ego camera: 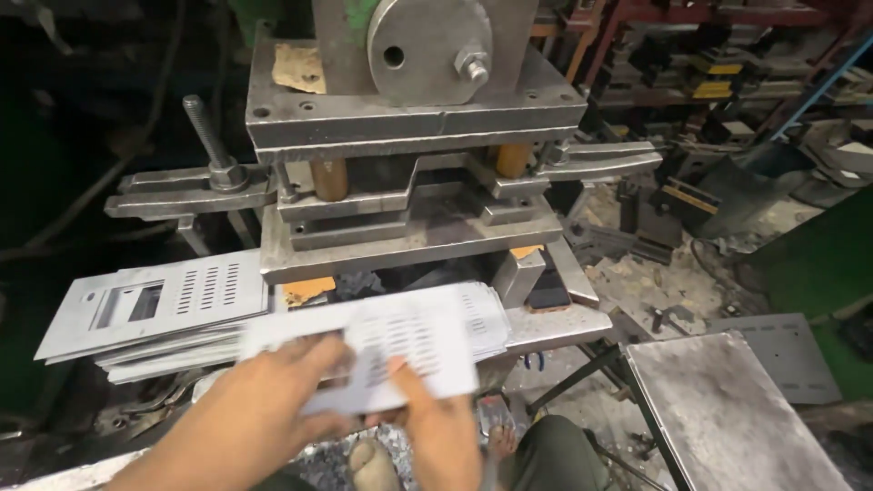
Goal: Placing metal sheets into a press machine to be stamped and then removing them to a stack.
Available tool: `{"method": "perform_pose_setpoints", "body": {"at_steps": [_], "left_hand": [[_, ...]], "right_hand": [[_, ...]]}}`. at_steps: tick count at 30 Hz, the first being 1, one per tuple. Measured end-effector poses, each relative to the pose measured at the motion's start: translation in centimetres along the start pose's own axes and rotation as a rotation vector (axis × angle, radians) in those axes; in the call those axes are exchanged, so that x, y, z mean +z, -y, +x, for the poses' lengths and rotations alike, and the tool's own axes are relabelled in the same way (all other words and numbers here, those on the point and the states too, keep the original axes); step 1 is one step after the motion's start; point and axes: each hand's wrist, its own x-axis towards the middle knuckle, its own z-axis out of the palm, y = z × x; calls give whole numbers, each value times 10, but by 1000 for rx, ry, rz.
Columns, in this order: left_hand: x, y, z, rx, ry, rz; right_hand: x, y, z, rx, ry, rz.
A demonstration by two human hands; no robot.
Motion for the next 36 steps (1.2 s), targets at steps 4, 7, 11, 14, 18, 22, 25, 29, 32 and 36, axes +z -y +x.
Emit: {"method": "perform_pose_setpoints", "body": {"at_steps": [4, 7, 11, 14, 18, 22, 25, 29, 32, 36], "left_hand": [[-13, 23, 15, 93, -474, -295], [0, 90, 51, -222, -390, -160], [53, 175, 92, -328, -310, 305], [61, 187, 96, -356, -297, 338], [71, 200, 98, -333, -351, 388], [64, 185, 93, -358, -354, 308], [64, 183, 91, -339, -376, 290], [65, 185, 94, -354, -396, 264], [68, 188, 93, -358, -415, 277], [71, 188, 94, -341, -465, 279]], "right_hand": [[-7, 49, 31, -30, -155, 72], [3, 87, 54, -94, -56, 39], [12, 113, 101, -33, 62, 81], [10, 110, 96, -74, 135, 53], [16, 86, 88, -99, 143, -153], [40, 97, 121, -143, 229, -374], [62, 113, 144, -201, 183, -652], [77, 126, 155, -229, -2, -928], [68, 122, 168, -167, 33, -713], [60, 128, 188, 5, -82, -252]]}}
